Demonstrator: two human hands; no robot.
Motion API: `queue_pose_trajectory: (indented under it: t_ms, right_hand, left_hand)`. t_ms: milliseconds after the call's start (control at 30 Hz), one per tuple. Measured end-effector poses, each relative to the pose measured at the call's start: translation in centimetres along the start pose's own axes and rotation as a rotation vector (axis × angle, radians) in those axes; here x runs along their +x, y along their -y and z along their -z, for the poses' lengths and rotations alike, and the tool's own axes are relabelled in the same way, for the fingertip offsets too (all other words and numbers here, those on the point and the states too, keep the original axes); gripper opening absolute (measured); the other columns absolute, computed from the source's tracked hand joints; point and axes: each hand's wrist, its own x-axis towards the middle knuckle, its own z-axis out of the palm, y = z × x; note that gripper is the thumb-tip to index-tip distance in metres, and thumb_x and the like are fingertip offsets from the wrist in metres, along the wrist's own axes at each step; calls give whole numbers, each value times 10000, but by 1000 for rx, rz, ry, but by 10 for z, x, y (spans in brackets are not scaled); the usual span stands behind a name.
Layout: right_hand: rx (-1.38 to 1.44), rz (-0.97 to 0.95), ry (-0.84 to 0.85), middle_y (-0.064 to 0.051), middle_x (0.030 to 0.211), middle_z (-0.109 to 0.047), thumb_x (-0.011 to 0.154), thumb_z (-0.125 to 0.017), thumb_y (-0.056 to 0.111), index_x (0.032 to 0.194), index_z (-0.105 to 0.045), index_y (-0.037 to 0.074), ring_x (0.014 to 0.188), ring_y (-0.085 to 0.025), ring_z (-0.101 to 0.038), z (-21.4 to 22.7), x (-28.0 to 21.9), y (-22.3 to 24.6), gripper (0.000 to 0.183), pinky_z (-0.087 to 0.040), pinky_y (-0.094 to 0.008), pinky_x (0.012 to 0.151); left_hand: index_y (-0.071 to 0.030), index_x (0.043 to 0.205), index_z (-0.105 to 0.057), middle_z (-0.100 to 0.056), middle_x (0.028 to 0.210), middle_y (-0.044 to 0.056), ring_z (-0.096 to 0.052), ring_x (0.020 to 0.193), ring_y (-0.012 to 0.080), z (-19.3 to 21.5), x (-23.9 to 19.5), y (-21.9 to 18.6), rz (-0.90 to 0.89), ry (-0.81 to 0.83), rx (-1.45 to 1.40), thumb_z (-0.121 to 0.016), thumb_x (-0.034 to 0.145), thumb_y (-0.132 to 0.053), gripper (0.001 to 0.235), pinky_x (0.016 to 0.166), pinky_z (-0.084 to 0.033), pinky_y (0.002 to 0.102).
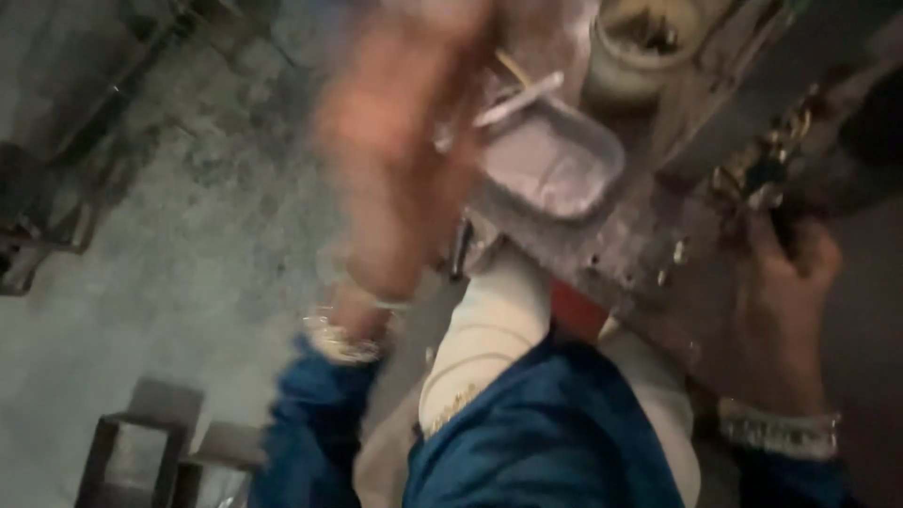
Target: The person picks small metal fittings from a large pile on the workbench, dips each into a tray of paste, seats it in a fixture, and operates a lever press on it, placing finished pieces aside and occasionally dropping parts into a jar.
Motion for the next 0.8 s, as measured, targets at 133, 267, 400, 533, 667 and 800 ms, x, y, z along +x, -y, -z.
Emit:
queue_pose_trajectory:
  t_ms: [133,267,400,533,667,800]
  right_hand:
    - [82,33,26,-22,1311,-605,1117,-747,179,1556,-368,62,1028,-71,-613,-8,-5,-5,591,-503,-234,739]
    - [-3,-34,-5,-37,1185,-606,1094,-716,226,1525,-392,76,855,-81,-542,-13,-5,-14,560,-436,-235,647]
    - [-120,-1,23,-51,1131,-629,1096,-683,236,1414,-482,2,844,-94,-598,-26,-18,27,443,-509,-239,708]
    - [-138,80,47,-37,1139,-643,1080,-686,238,1391,-513,-24,869,-88,-617,-14,-5,4,441,-523,-231,730]
    - [-58,12,17,-40,1051,-622,1063,-717,257,1414,-535,-19,778,-92,-495,-14,-15,-4,483,-399,-235,630]
    - [-125,-9,-93,5,1069,-603,1038,-746,244,1398,-501,57,866,-46,-561,-7,-5,-13,474,-477,-204,712]
  left_hand:
    - [-97,1288,-694,-652,1024,99,-617,1001,271,94,38,-27,-171,252,630,-740,921,-47,373,1020,-451,460]
    - [-148,1375,-699,-701,999,97,-661,915,231,55,-4,-35,144,583,-275,-711,878,1,519,797,-525,367]
    - [-140,1412,-632,-762,1123,55,-731,975,130,-45,-82,-56,857,805,-1371,-700,962,-89,458,854,-633,279]
    - [-81,1411,-645,-740,1133,74,-689,968,133,-108,-139,-81,1076,761,-1556,-723,947,-57,471,802,-571,268]
    - [-37,1407,-631,-727,1130,89,-697,998,133,-130,-155,-89,1284,576,-1700,-723,952,-54,464,857,-582,266]
    - [1,1353,-638,-737,1130,117,-723,1014,170,-152,-138,-94,1297,493,-1630,-724,927,-35,437,899,-612,312]
